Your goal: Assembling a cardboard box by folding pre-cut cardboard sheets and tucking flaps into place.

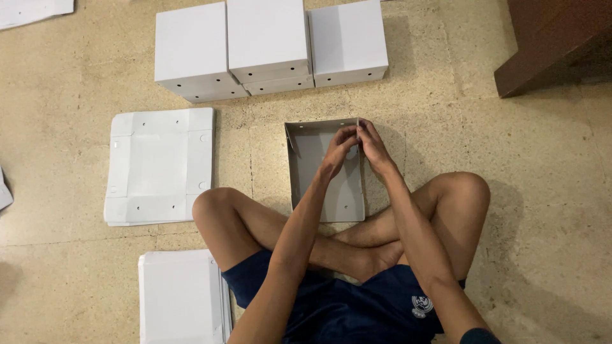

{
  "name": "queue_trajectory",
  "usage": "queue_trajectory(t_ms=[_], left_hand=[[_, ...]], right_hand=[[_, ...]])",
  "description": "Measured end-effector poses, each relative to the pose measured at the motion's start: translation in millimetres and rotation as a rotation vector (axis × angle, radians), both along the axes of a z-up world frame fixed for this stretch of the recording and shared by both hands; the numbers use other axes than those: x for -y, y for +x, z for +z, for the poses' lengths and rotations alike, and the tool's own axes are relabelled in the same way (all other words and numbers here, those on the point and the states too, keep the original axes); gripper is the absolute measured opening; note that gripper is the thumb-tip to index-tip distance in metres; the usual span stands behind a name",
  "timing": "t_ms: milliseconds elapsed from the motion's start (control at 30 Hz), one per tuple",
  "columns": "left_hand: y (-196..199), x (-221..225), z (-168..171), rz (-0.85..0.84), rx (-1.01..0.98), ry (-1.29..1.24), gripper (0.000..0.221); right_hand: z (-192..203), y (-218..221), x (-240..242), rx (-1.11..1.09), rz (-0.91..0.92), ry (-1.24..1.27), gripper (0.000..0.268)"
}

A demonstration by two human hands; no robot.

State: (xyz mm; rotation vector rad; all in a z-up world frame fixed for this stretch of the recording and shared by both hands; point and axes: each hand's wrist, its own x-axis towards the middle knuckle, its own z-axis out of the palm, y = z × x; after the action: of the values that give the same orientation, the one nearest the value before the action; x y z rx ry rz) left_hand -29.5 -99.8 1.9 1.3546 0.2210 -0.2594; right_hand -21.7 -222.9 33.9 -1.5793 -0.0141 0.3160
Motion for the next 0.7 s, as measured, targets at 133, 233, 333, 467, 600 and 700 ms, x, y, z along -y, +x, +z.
queue_trajectory(t_ms=[133, 233, 333, 467, 600, 700], left_hand=[[-0.4, 1.5, -7.9, 0.022, 0.0, -0.006, 0.061], [-4.7, 1.2, 1.6, 0.029, 0.011, -0.019, 0.061], [-8.9, 1.9, 10.7, 0.023, 0.022, -0.023, 0.061], [-8.1, 0.8, 14.0, 0.013, 0.025, -0.02, 0.063], [-7.3, 2.2, 9.9, 0.016, 0.04, -0.027, 0.063], [-10.3, 4.1, 17.0, 0.033, 0.038, -0.067, 0.06]], right_hand=[[11.3, -2.0, -0.3, -0.014, 0.007, -0.042, 0.049], [2.7, 4.2, 2.0, 0.013, 0.055, -0.233, 0.047], [3.8, 2.5, 3.9, -0.006, 0.049, -0.223, 0.057], [9.7, 1.4, 3.4, 0.036, 0.053, -0.202, 0.058], [0.6, 3.9, 4.1, 0.043, 0.05, -0.186, 0.056], [6.7, 0.9, 4.7, 0.033, 0.048, -0.192, 0.057]])
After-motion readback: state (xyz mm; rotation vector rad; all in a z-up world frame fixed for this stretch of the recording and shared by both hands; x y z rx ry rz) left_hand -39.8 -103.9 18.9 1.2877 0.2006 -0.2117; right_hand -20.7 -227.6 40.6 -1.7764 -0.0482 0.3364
